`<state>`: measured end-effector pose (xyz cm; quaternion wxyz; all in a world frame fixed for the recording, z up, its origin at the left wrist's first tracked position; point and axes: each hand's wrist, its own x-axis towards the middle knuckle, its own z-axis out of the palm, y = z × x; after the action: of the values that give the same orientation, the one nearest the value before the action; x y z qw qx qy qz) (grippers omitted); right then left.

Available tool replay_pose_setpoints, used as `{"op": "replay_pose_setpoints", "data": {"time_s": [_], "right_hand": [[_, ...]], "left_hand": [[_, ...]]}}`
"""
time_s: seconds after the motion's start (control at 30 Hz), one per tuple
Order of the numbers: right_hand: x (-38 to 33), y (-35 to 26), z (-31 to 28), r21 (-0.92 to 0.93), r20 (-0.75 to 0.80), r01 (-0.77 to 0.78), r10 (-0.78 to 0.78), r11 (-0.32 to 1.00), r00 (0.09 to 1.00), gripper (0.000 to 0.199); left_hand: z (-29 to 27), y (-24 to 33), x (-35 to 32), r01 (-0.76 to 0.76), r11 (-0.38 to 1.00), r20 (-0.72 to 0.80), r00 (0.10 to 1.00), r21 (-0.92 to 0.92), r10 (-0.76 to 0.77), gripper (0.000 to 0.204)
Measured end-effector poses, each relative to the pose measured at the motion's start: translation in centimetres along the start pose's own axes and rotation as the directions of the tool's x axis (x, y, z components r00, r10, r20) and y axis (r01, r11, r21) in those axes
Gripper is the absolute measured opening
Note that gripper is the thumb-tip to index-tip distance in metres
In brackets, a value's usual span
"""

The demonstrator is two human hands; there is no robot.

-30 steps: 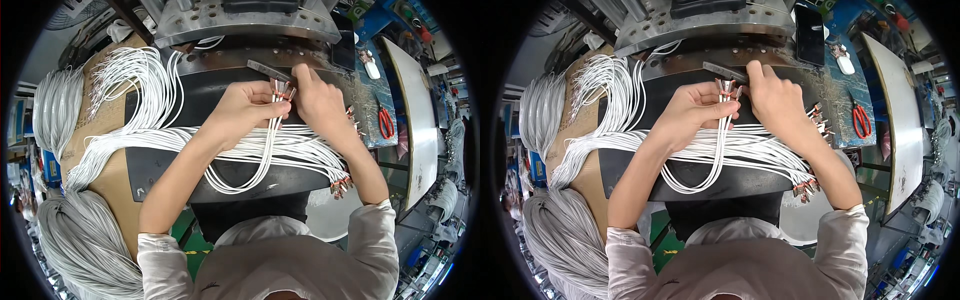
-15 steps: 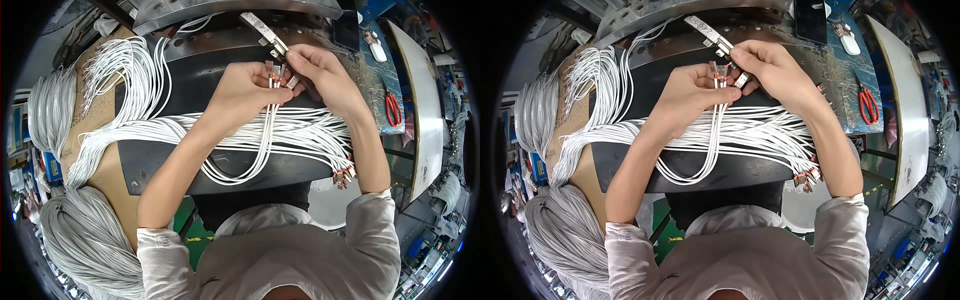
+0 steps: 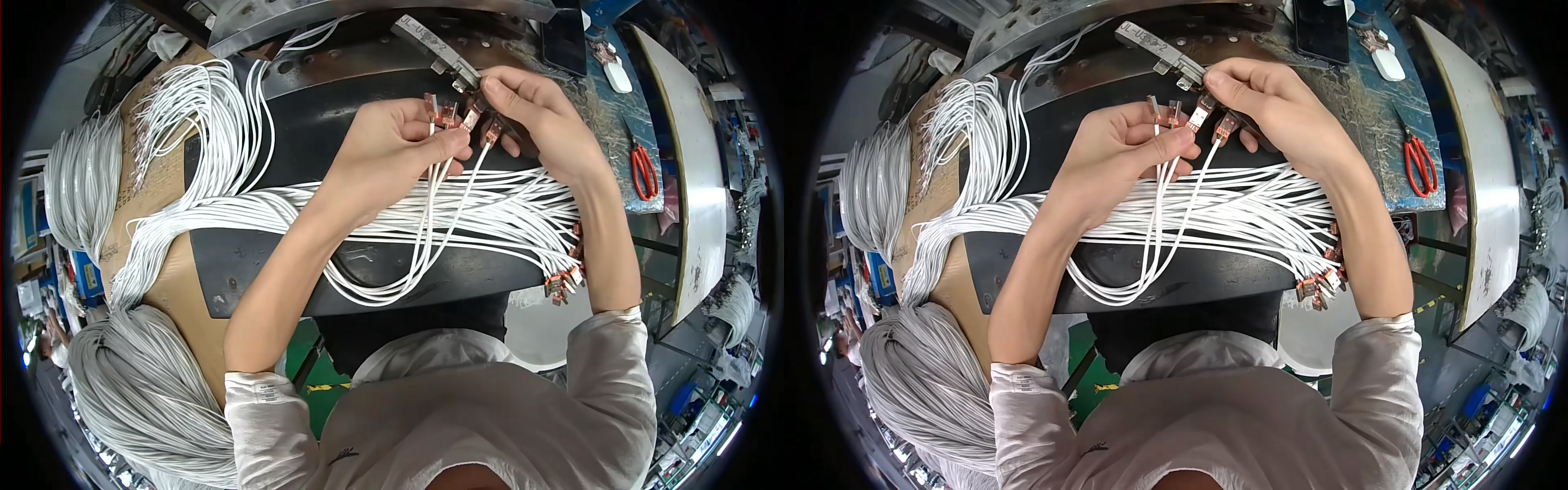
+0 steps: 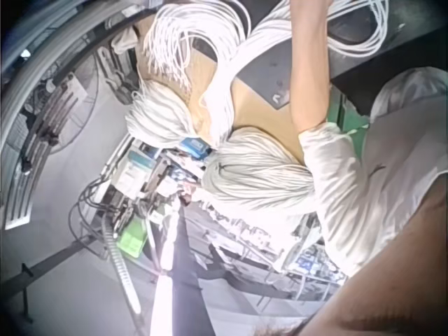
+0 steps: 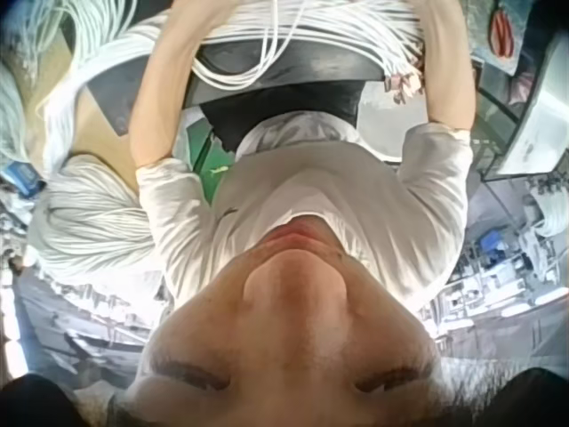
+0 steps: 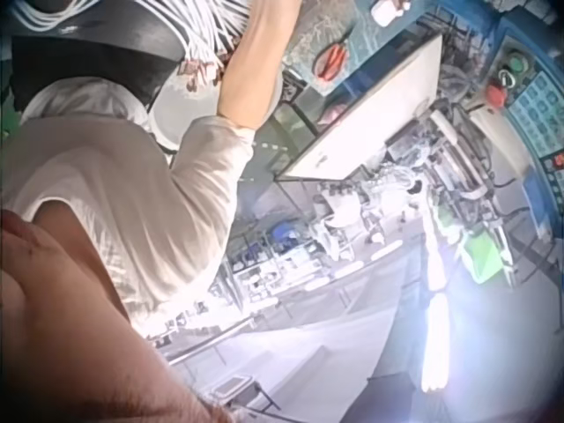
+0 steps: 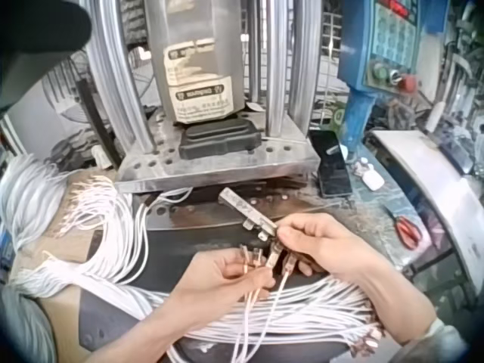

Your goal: The person fits cable ends into a metal fixture by hand, loads the fixture into a molding press, and operates the machine to process the cables before repeating the procedure.

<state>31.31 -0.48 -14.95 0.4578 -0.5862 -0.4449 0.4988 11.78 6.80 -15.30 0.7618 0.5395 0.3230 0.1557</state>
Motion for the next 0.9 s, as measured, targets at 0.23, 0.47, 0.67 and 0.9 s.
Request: {"op": "replay_pose_setpoints", "data": {"time_s": [0.23,0.47,0.67,0.9], "right_hand": [[0.0,0.5,-0.2,-0.096,0.072,0.030,-0.023,0.995,0.997,0.030],[-0.1,0.1,-1.0,-0.141,0.049,0.052,-0.046,0.989,0.998,0.032],[-0.2,-0.3,-1.0,-0.184,0.135,0.031,-0.006,0.982,0.991,0.030],[0.2,0.1,-1.3,-0.187,0.079,0.068,-0.054,0.980,0.995,0.032]], "left_hand": [[0.3,-0.1,0.2,-0.040,0.999,-0.029,0.999,-0.021,0.039,0.016],[-0.5,-0.8,0.5,-0.054,0.994,0.038,0.998,0.099,0.050,0.021],[-0.6,-0.5,0.2,-0.012,0.996,0.031,0.999,0.088,0.009,0.021],[-1.2,0.7,-0.3,0.093,0.993,0.106,0.989,0.074,-0.101,0.028]]}}
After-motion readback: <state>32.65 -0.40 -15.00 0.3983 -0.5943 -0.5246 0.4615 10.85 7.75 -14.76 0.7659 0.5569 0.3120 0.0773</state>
